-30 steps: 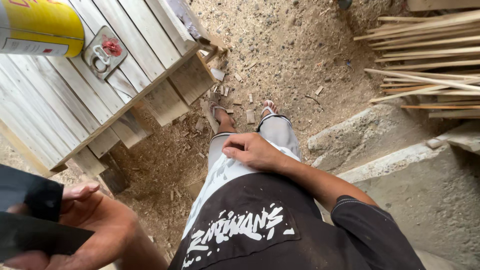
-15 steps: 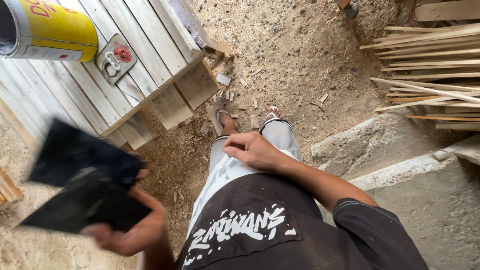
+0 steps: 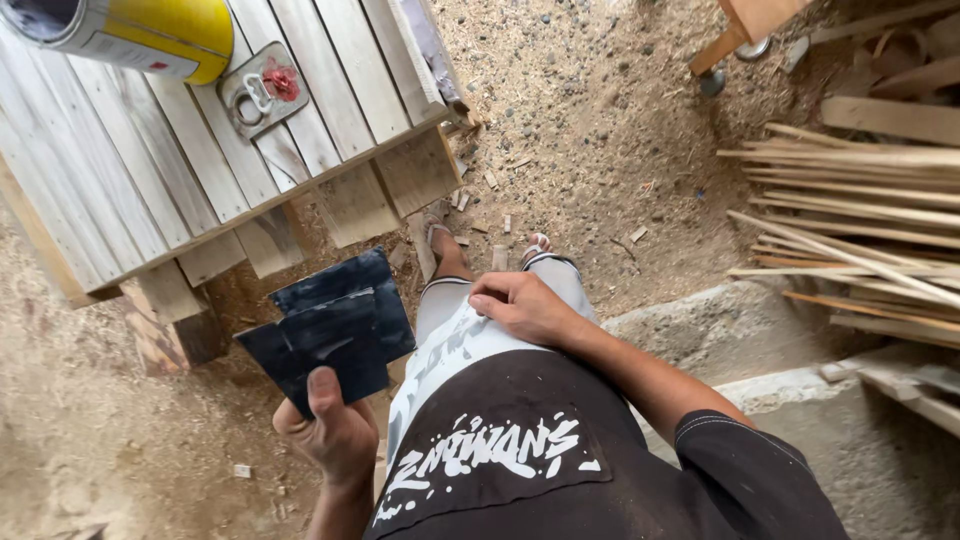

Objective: The person prepares two sanding pads, then uses a stick to scoop wood filler from a can and spread it onto the pads. The person is in a woodworking area with wood scraps and tools visible.

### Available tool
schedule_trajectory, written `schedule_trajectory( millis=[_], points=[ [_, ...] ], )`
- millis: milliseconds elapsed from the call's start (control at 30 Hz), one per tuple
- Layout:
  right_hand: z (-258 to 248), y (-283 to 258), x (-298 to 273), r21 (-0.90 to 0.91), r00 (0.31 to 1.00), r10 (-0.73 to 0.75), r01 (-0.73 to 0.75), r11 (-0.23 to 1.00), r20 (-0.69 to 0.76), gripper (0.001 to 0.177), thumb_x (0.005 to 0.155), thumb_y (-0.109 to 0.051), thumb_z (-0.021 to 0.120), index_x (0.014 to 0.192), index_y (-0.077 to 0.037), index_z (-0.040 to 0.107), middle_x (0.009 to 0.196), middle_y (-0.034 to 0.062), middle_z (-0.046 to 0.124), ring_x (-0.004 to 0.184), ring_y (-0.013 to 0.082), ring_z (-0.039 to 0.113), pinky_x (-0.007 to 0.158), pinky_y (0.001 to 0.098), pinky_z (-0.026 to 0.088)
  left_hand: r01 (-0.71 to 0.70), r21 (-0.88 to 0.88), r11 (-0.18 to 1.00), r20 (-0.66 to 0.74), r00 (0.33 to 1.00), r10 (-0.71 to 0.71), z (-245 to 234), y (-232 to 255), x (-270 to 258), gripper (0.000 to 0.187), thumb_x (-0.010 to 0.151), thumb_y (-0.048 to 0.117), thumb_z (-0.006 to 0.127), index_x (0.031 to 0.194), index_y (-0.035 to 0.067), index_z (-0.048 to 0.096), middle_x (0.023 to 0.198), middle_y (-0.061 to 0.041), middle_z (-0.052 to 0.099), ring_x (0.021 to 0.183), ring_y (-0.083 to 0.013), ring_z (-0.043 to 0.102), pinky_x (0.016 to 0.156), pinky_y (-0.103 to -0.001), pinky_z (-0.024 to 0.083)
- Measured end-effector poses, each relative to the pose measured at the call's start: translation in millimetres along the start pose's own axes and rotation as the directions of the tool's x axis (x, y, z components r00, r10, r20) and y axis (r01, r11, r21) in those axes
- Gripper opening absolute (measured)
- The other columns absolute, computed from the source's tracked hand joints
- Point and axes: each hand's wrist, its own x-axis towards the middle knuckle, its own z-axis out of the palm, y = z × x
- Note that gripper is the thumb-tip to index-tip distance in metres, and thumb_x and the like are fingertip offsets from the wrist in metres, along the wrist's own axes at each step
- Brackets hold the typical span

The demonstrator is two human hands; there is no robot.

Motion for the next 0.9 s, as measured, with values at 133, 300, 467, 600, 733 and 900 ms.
schedule_trajectory(
  millis=[133, 300, 467, 600, 733, 900],
  points=[
    [-4, 1, 2, 0.007, 0.999, 0.040, -0.040, 0.999, -0.013, 0.019, 0.099, -0.016, 0.064, 0.108, -0.001, 0.072, 0.085, 0.0011, 0.070, 0.080, 0.0065, 0.061, 0.073, 0.0244, 0.052, 0.118, 0.030, 0.993, 0.072, 0.990, -0.120, 0, -5, 13, 0.034, 0.107, 0.019, 0.067, 0.077, 0.002, 0.066, 0.080, -0.009, 0.070, 0.070, -0.0140, 0.067, 0.067, -0.025, 0.055],
    [-8, -3, 7, -0.030, 0.996, 0.080, -0.081, 0.996, -0.037, 0.020, 0.099, -0.018, 0.064, 0.105, 0.000, 0.072, 0.084, 0.0009, 0.071, 0.079, 0.0071, 0.063, 0.073, 0.0242, 0.052, 0.266, -0.093, 0.960, 0.088, 0.962, -0.258, 5, -8, 36, 0.036, 0.111, 0.022, 0.062, 0.081, 0.003, 0.068, 0.085, -0.008, 0.072, 0.073, -0.0127, 0.068, 0.069, -0.025, 0.056],
    [-8, -2, 7, -0.076, 0.997, 0.078, -0.080, 0.994, -0.026, 0.020, 0.100, -0.017, 0.064, 0.104, 0.000, 0.072, 0.084, 0.0008, 0.070, 0.079, 0.0074, 0.063, 0.073, 0.0242, 0.052, 0.319, -0.144, 0.937, 0.086, 0.947, -0.309, 2, -19, 37, 0.035, 0.109, 0.028, 0.054, 0.096, 0.000, 0.071, 0.097, -0.007, 0.073, 0.086, -0.0115, 0.069, 0.081, -0.026, 0.056],
    [-6, -5, 13, -0.094, 0.996, 0.080, -0.082, 0.992, -0.025, 0.020, 0.099, -0.017, 0.064, 0.105, 0.000, 0.072, 0.084, 0.0006, 0.069, 0.079, 0.0073, 0.062, 0.073, 0.0243, 0.052, 0.325, -0.193, 0.926, 0.117, 0.945, -0.307, -6, -31, 41, 0.036, 0.116, 0.025, 0.055, 0.099, -0.003, 0.070, 0.101, -0.009, 0.072, 0.087, -0.0114, 0.066, 0.081, -0.026, 0.051],
    [-5, -13, 16, -0.104, 0.995, 0.103, -0.103, 0.989, -0.009, 0.019, 0.099, -0.016, 0.064, 0.103, 0.001, 0.071, 0.083, 0.0000, 0.068, 0.079, 0.0070, 0.061, 0.071, 0.0247, 0.051, 0.318, -0.203, 0.926, 0.088, 0.948, -0.306, -8, -35, 43, 0.036, 0.114, 0.025, 0.055, 0.098, -0.003, 0.070, 0.102, -0.009, 0.073, 0.089, -0.0117, 0.067, 0.083, -0.026, 0.052],
    [1, -27, 17, -0.174, 0.998, 0.066, -0.062, 0.983, 0.018, 0.019, 0.100, -0.017, 0.064, 0.102, 0.000, 0.071, 0.082, -0.0010, 0.065, 0.076, 0.0074, 0.058, 0.069, 0.0250, 0.049, 0.318, -0.254, 0.913, 0.109, 0.948, -0.300, 5, -24, 48, 0.037, 0.111, 0.029, 0.049, 0.109, -0.003, 0.067, 0.102, -0.015, 0.073, 0.089, -0.0226, 0.073, 0.084, -0.037, 0.060]
  ],
)
